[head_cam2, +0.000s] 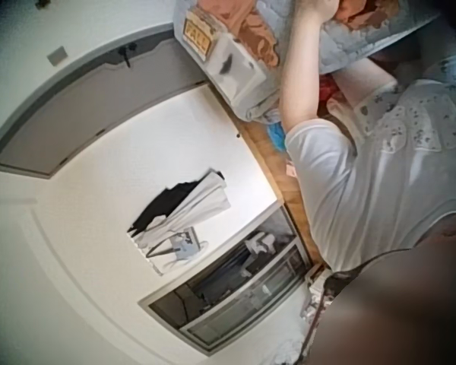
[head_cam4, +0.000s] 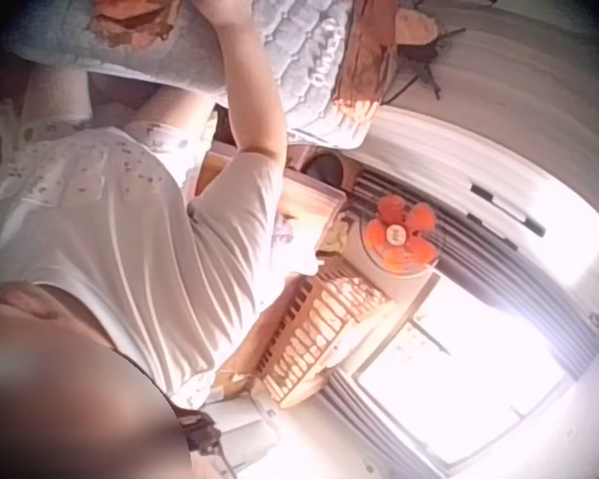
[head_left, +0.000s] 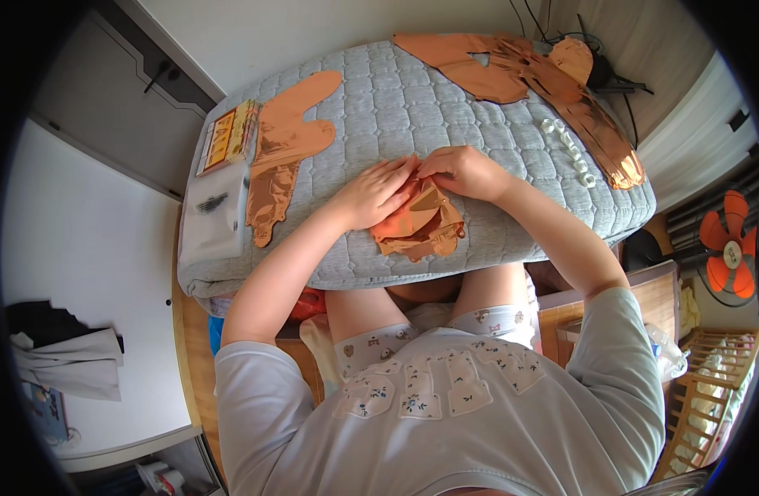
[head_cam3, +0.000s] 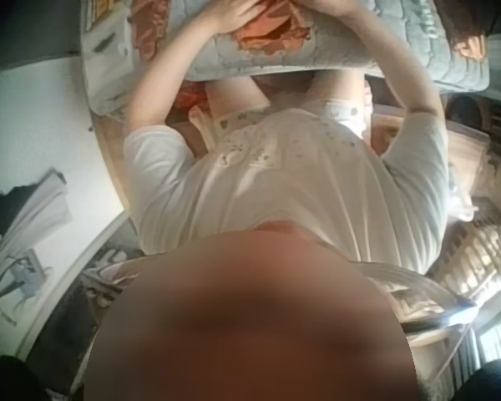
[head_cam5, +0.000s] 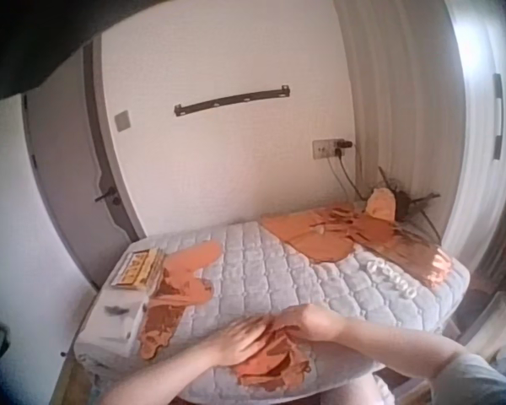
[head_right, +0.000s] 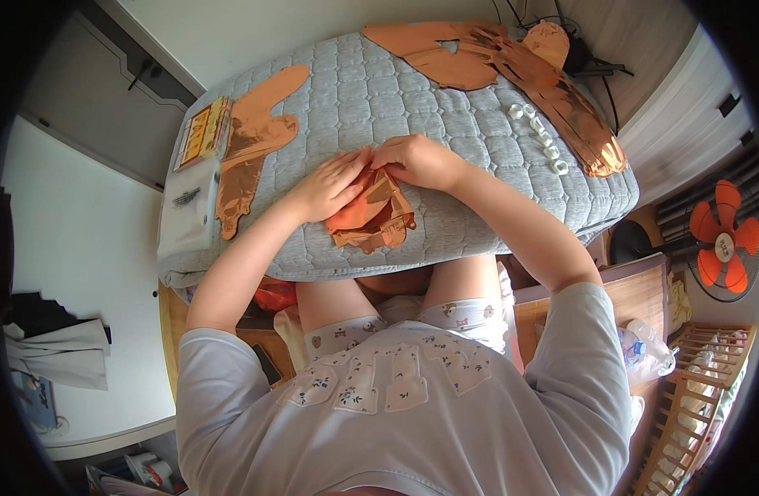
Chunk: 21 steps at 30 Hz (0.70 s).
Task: The person lays out deflated foil balloons on a bed, flattens one with their hands, and folds it repeatedly into a small square.
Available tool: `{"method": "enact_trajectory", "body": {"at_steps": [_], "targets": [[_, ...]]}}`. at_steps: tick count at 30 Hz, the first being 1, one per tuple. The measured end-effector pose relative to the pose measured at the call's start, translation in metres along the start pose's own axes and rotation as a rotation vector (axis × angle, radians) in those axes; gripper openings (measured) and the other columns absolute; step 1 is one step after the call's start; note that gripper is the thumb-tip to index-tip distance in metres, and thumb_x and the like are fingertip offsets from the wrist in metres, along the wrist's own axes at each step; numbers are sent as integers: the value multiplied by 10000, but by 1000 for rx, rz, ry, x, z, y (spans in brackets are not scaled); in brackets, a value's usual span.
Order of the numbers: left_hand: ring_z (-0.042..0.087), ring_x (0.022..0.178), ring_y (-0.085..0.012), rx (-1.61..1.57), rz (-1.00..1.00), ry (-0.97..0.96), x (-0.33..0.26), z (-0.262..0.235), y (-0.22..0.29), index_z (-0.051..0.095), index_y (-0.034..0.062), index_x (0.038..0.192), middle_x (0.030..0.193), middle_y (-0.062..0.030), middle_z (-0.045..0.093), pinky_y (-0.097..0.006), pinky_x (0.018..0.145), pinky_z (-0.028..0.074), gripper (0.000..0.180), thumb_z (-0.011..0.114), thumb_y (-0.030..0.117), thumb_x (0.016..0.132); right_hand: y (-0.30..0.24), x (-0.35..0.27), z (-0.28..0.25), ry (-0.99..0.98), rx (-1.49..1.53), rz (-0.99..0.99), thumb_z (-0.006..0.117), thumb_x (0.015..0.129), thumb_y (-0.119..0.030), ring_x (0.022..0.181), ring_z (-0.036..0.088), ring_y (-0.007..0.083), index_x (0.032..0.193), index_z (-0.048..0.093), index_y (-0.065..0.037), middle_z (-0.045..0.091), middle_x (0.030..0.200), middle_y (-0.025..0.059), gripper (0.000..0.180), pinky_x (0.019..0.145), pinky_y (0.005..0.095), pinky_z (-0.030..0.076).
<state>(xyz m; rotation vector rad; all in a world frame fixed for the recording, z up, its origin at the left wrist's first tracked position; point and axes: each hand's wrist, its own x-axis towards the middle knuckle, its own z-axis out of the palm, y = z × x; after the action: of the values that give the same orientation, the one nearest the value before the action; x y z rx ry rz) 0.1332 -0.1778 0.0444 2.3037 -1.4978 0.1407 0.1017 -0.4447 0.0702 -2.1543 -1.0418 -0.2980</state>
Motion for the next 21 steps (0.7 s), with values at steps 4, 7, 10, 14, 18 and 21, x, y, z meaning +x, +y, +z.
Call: {"method": "enact_trajectory", "body": {"at_steps": [4,7,10,14,18,21], "targets": [[479,1412,-389,18,11,3,1,1,-2,325,33,1589,1558,-232,457,-488,1196,354,619,479,345,1077,4,-5,-1,-16,12,-24,743,819,-29,943,711,320,1019,749,-54,738,1024,109,201,832,401,578],[456,1433,-382,1,14,-7,0,1,-2,322,43,1594,1564,-230,450,-495,1206,339,618,476,348,1078,5,-4,0,-12,4,-40,746,815,-34,959,714,316,1028,754,-55,741,1057,105,214,851,394,583],[436,1450,-373,40,-20,-35,-2,0,-1,325,47,1594,1570,-228,443,-498,1217,322,615,474,348,1079,-5,-6,1,-99,-56,66,742,821,-8,1014,723,287,1056,771,-59,748,1134,102,242,895,363,588],[426,1463,-349,51,-15,-40,-1,0,-1,332,54,1595,1573,-224,442,-491,1227,309,612,474,352,1079,-13,-12,2,-9,-75,56,740,816,2,1011,718,295,1040,766,-57,745,1125,100,233,900,372,584],[413,1478,-327,50,20,-29,0,1,-4,327,57,1600,1587,-190,440,-484,1227,309,618,476,352,1078,-13,-13,7,17,-58,90,738,815,3,1013,714,302,1067,753,-62,737,1127,100,261,904,378,581],[412,1480,-323,71,-2,-32,-2,2,-2,320,54,1604,1593,-168,441,-479,1223,315,623,481,339,1074,-23,-14,17,42,-64,144,722,816,35,1053,697,324,1111,723,-51,705,1177,122,307,912,384,576]]}}
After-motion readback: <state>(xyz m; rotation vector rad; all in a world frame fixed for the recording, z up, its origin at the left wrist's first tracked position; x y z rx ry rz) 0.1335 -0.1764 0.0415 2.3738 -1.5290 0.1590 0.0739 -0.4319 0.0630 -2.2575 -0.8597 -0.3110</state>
